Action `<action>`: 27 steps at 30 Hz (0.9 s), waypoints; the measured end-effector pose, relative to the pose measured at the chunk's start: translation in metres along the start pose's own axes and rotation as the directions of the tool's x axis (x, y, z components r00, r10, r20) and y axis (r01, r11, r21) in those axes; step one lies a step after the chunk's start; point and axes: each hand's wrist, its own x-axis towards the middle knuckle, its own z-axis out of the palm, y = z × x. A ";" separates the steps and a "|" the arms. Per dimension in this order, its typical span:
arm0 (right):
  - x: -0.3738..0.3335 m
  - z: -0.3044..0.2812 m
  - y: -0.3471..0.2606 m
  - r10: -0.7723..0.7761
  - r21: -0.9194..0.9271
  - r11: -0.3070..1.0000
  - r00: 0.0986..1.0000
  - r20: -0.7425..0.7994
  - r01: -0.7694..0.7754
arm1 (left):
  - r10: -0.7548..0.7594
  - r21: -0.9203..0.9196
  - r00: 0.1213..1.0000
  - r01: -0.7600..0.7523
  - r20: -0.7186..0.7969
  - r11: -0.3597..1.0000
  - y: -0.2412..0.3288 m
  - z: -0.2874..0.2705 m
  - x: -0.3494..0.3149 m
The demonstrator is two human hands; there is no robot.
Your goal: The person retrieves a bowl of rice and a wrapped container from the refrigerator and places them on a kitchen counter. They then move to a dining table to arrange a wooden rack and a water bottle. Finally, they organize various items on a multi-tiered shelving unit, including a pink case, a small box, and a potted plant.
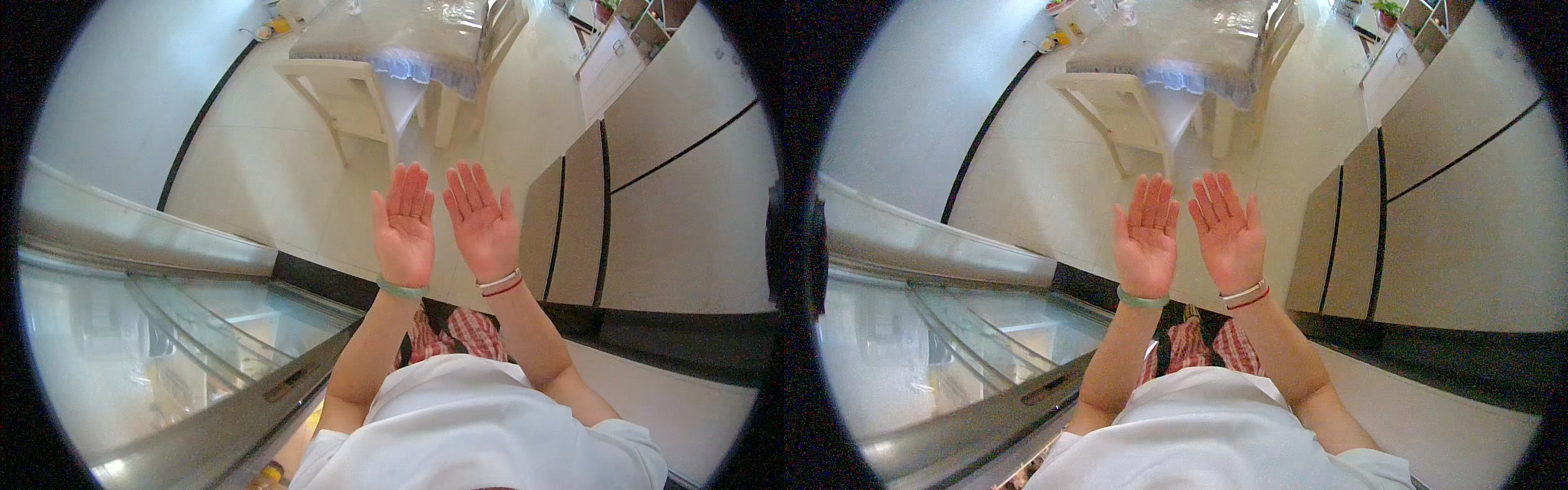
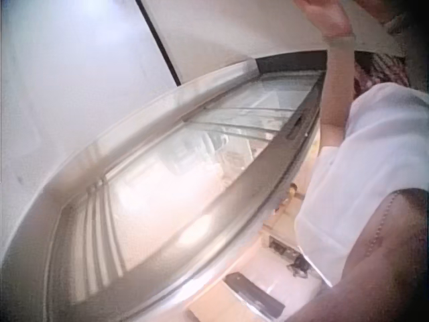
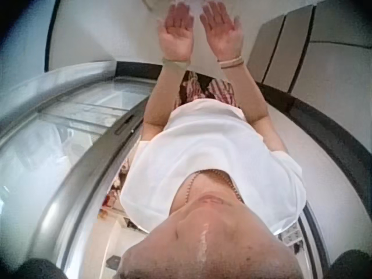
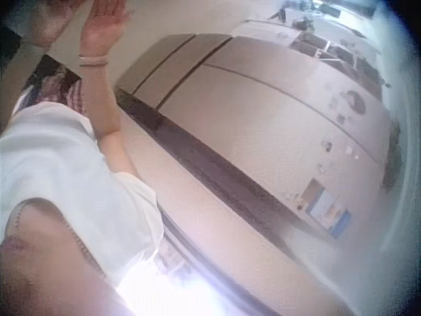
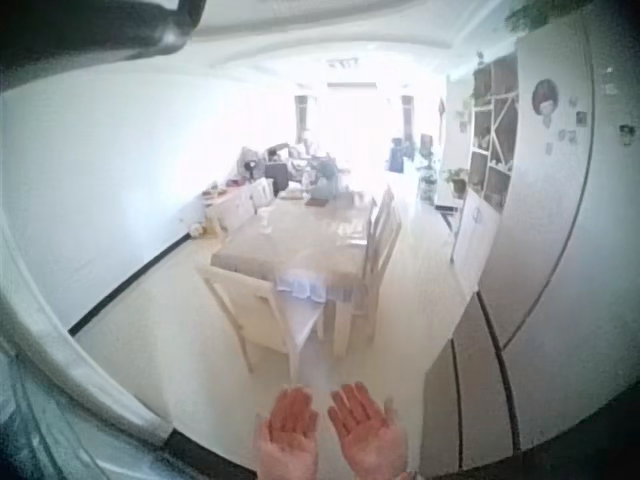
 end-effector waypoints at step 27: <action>0.414 -0.043 -0.187 0.196 -0.013 0.981 0.980 0.020 -0.196 | 0.153 0.018 0.981 -0.151 -0.122 0.988 -0.167 0.031 0.390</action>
